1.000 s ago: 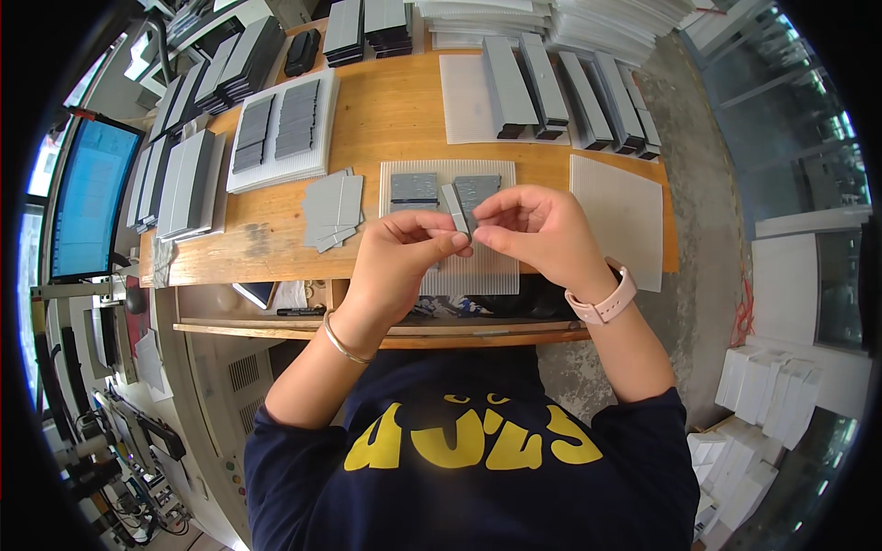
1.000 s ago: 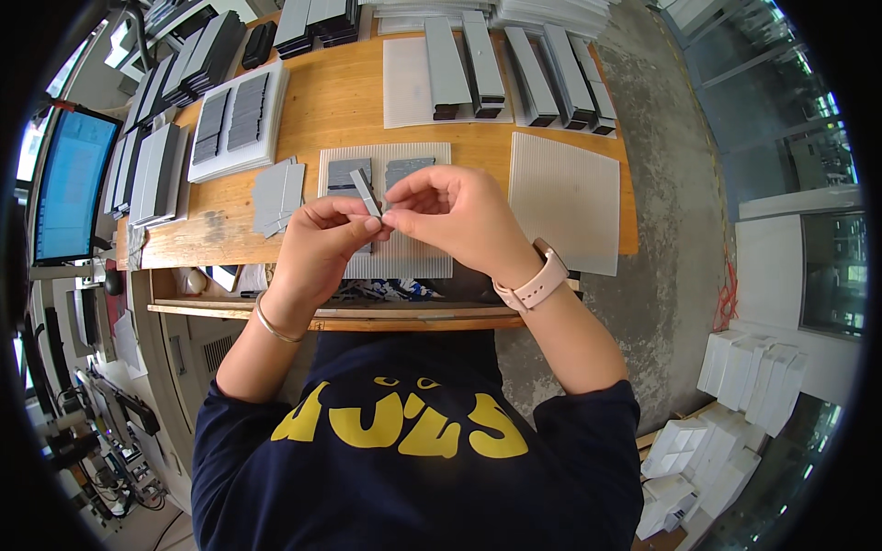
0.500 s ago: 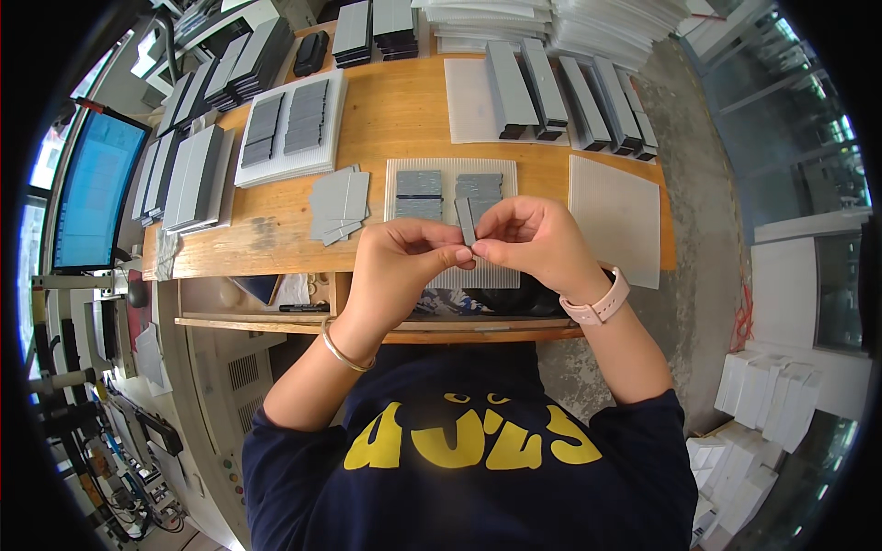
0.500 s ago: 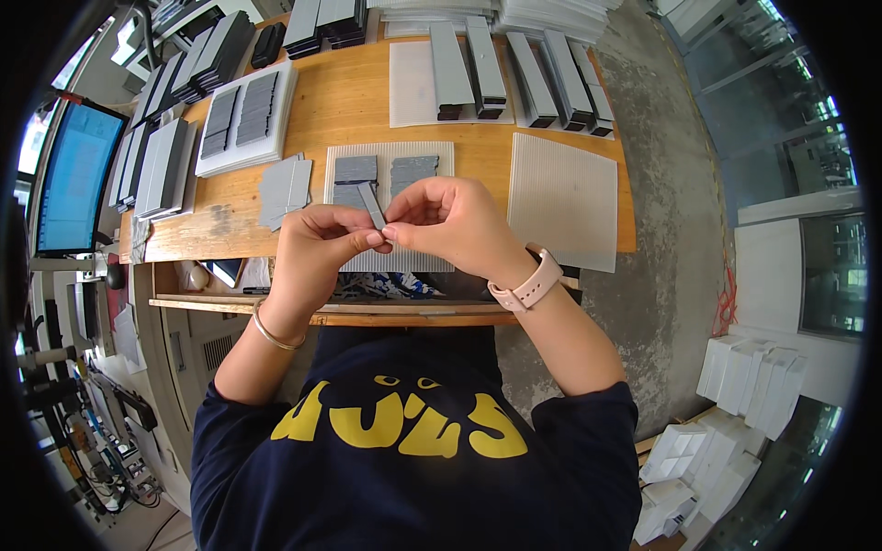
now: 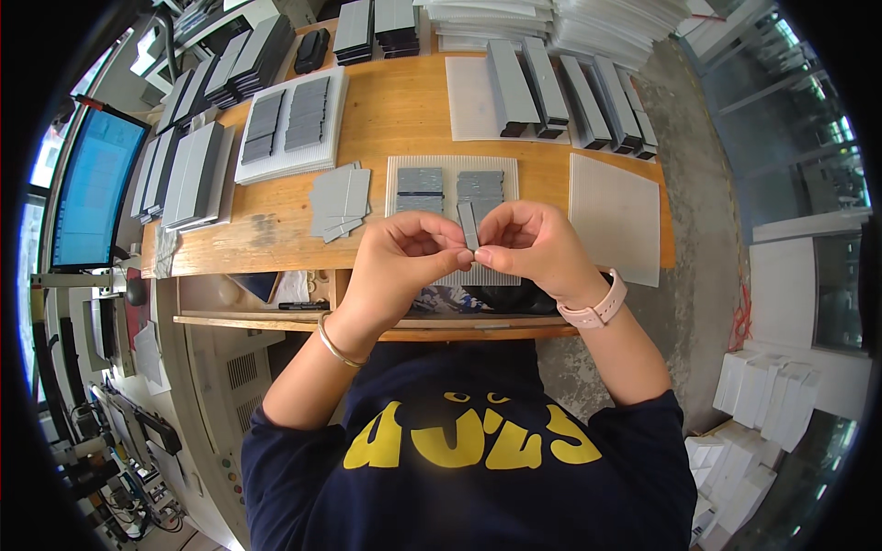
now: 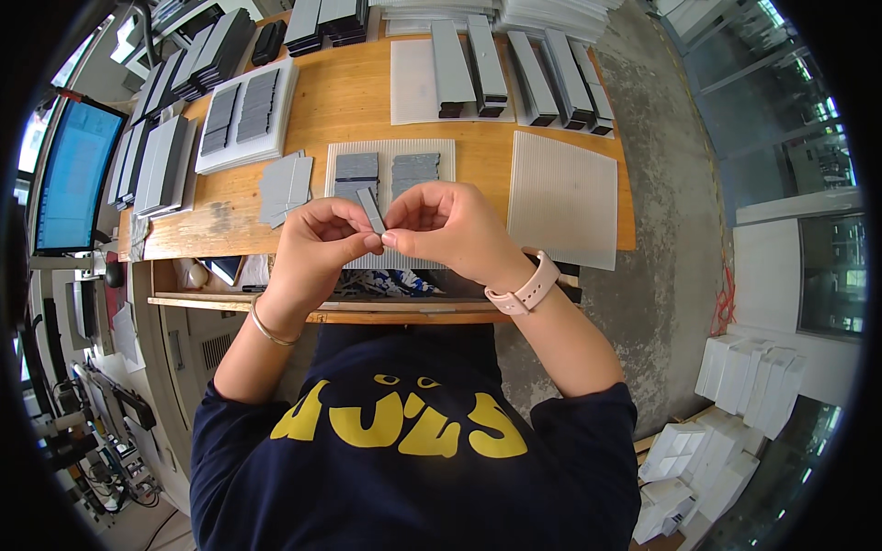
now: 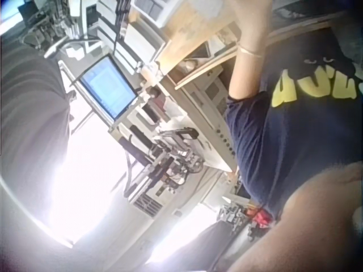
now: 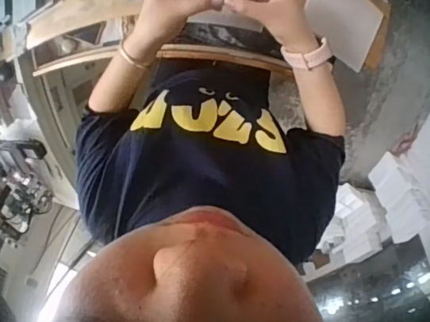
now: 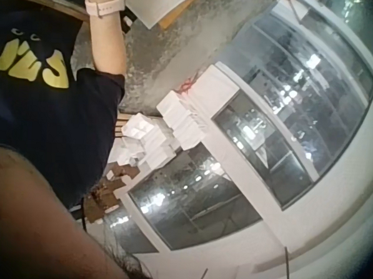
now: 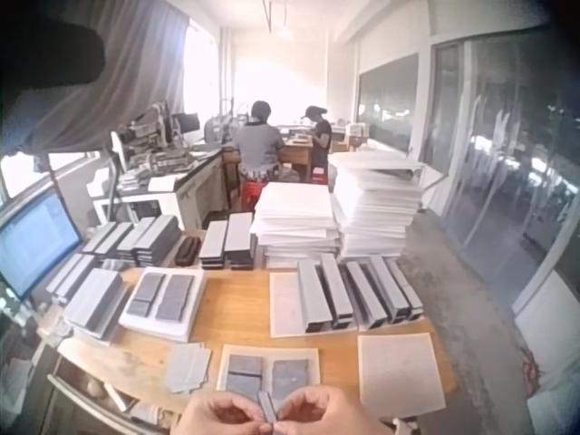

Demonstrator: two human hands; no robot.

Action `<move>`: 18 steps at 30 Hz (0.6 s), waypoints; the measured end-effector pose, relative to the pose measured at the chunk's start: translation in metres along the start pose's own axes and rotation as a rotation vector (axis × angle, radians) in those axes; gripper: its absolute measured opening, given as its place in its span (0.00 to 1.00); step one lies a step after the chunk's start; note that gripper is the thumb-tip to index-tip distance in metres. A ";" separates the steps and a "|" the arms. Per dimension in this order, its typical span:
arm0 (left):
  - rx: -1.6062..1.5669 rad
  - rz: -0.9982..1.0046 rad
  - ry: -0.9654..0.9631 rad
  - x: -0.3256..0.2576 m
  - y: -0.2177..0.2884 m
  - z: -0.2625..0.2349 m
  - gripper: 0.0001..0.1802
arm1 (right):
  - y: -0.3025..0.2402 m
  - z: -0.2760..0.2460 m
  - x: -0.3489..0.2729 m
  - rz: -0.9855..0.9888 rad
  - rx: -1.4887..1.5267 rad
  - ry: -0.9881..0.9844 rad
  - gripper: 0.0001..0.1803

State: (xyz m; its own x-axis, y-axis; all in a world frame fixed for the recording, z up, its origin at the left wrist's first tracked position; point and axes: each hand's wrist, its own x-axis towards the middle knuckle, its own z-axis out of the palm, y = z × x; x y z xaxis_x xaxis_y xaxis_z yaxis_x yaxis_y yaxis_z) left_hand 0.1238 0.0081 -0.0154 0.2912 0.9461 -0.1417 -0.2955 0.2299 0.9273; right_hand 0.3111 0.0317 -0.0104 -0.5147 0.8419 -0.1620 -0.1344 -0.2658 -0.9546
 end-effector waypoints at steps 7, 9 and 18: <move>-0.098 -0.040 -0.059 -0.001 0.000 0.003 0.06 | 0.003 -0.002 -0.002 0.065 0.151 -0.049 0.10; -0.156 -0.057 -0.088 0.000 -0.001 0.004 0.07 | 0.006 -0.004 -0.001 0.071 0.265 -0.070 0.11; -0.275 -0.035 0.006 0.008 -0.007 0.000 0.06 | 0.003 -0.019 0.007 -0.080 0.104 0.086 0.08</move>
State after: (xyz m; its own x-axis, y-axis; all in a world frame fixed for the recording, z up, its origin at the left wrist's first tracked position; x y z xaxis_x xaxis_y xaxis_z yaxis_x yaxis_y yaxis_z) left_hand 0.1285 0.0140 -0.0225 0.3004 0.9377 -0.1744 -0.5216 0.3146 0.7931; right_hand 0.3234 0.0453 -0.0194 -0.4251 0.8982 -0.1115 -0.2617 -0.2399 -0.9349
